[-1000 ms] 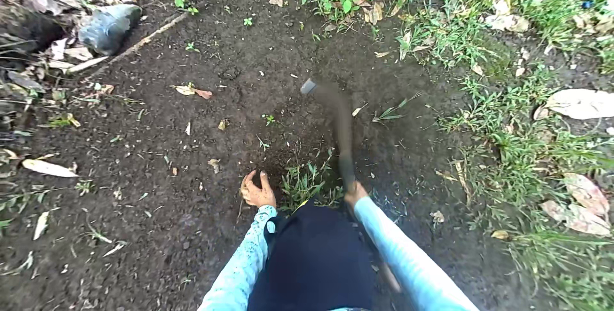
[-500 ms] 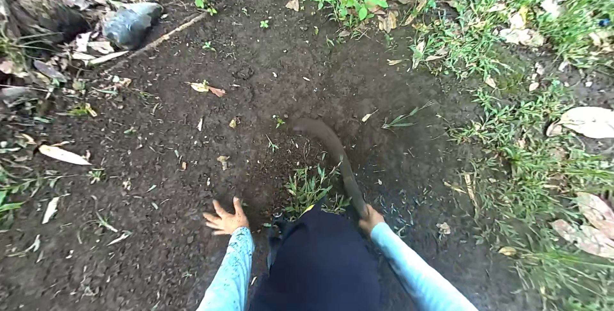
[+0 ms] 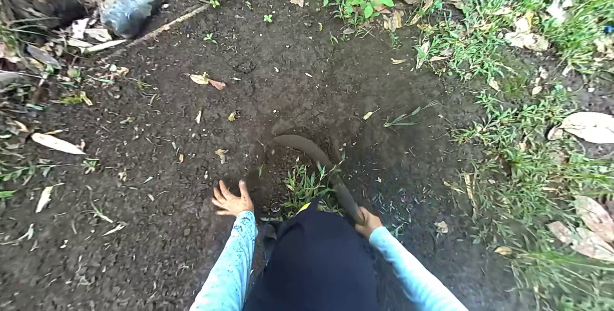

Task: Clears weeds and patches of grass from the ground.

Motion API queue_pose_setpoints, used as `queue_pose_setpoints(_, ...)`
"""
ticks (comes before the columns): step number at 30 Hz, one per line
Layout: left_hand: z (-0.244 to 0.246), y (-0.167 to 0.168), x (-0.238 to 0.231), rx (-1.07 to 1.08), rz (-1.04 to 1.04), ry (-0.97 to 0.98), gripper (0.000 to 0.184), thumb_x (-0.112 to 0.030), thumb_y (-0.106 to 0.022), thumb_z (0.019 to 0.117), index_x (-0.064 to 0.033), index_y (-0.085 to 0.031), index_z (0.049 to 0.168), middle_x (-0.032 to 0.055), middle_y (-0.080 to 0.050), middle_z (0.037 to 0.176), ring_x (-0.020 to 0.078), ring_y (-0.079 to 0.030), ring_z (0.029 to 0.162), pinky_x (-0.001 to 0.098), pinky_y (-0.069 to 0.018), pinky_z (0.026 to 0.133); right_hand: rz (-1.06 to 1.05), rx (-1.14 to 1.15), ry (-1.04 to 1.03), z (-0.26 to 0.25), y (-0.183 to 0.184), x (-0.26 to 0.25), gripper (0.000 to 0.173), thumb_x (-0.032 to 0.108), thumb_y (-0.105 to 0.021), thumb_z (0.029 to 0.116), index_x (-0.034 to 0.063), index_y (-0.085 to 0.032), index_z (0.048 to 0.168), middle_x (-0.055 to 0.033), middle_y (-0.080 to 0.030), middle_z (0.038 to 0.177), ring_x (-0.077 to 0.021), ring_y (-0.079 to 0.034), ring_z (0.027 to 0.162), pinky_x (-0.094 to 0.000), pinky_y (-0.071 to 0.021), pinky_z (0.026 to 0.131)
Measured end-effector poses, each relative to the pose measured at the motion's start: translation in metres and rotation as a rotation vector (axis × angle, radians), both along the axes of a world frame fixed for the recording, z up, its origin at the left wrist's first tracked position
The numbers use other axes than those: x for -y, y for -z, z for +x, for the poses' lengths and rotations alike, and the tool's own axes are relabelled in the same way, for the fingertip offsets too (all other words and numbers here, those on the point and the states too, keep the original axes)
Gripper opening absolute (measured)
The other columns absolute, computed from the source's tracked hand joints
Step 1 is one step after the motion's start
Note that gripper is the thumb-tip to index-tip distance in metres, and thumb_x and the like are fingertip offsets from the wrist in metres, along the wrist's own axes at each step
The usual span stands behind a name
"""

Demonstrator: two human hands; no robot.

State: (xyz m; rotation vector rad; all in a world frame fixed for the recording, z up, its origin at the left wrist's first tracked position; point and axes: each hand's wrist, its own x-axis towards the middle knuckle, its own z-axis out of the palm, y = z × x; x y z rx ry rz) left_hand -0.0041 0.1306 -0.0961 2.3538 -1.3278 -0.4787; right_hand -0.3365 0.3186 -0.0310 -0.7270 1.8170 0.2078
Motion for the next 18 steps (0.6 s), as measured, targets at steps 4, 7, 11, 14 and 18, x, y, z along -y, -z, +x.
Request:
queue_pose_setpoints(4,-0.011,0.000,0.013,-0.114,-0.026,0.189,0.073,-0.041,-0.056,0.1003,-0.0013,-0.034,0.158,0.0245,-0.030,0.165,0.0457,-0.020,0.155,0.0728,-0.0035,0.119,-0.191,0.063,0.430,0.000,-0.031,0.055,0.064,0.012,-0.067,0.0983,-0.0006,-0.038,0.154,-0.0284,-0.065,0.118,-0.0364,-0.069,0.095,-0.0513,-0.0565,0.087)
queue_pose_setpoints(7,-0.015,0.004,0.012,-0.143,-0.033,0.303,0.074,-0.041,-0.054,0.0993,0.0003,-0.034,0.158,0.0253,-0.030,0.164,0.0454,-0.021,0.155,0.0716,-0.0044,0.120,-0.231,0.097,0.590,0.010,-0.029,0.104,0.065,0.008,-0.065,0.0989,-0.0004,-0.031,0.154,-0.0212,-0.062,0.105,-0.0254,-0.065,0.074,-0.0399,-0.0567,0.069)
queue_pose_setpoints(11,-0.013,-0.008,-0.007,-0.034,0.001,0.275,0.074,-0.047,-0.057,0.0968,-0.0066,-0.040,0.157,0.0237,-0.029,0.165,0.0489,-0.020,0.154,0.0766,-0.0095,0.116,-0.039,0.035,0.034,0.010,0.014,0.045,0.069,0.020,-0.074,0.0908,0.0033,-0.046,0.152,-0.0258,-0.063,0.136,-0.0417,-0.061,0.127,-0.0617,-0.0457,0.110)
queue_pose_setpoints(14,-0.017,-0.004,-0.020,0.001,0.041,0.128,0.079,-0.055,-0.058,0.0966,-0.0096,-0.038,0.158,0.0277,-0.020,0.167,0.0526,-0.012,0.154,0.0787,-0.0084,0.115,-0.018,0.008,0.020,-0.001,-0.006,-0.003,0.066,0.021,-0.072,0.0933,0.0071,-0.046,0.152,-0.0271,-0.065,0.133,-0.0446,-0.062,0.125,-0.0634,-0.0456,0.108)
queue_pose_setpoints(18,-0.043,-0.011,-0.004,-0.102,0.022,0.281,0.079,-0.044,-0.060,0.0975,0.0007,-0.035,0.157,0.0329,-0.019,0.165,0.0549,-0.012,0.153,0.0735,-0.0074,0.119,-0.200,-0.018,0.525,-0.042,-0.037,0.010,0.063,0.014,-0.069,0.0978,-0.0025,-0.040,0.152,-0.0301,-0.065,0.119,-0.0392,-0.069,0.099,-0.0540,-0.0559,0.090)
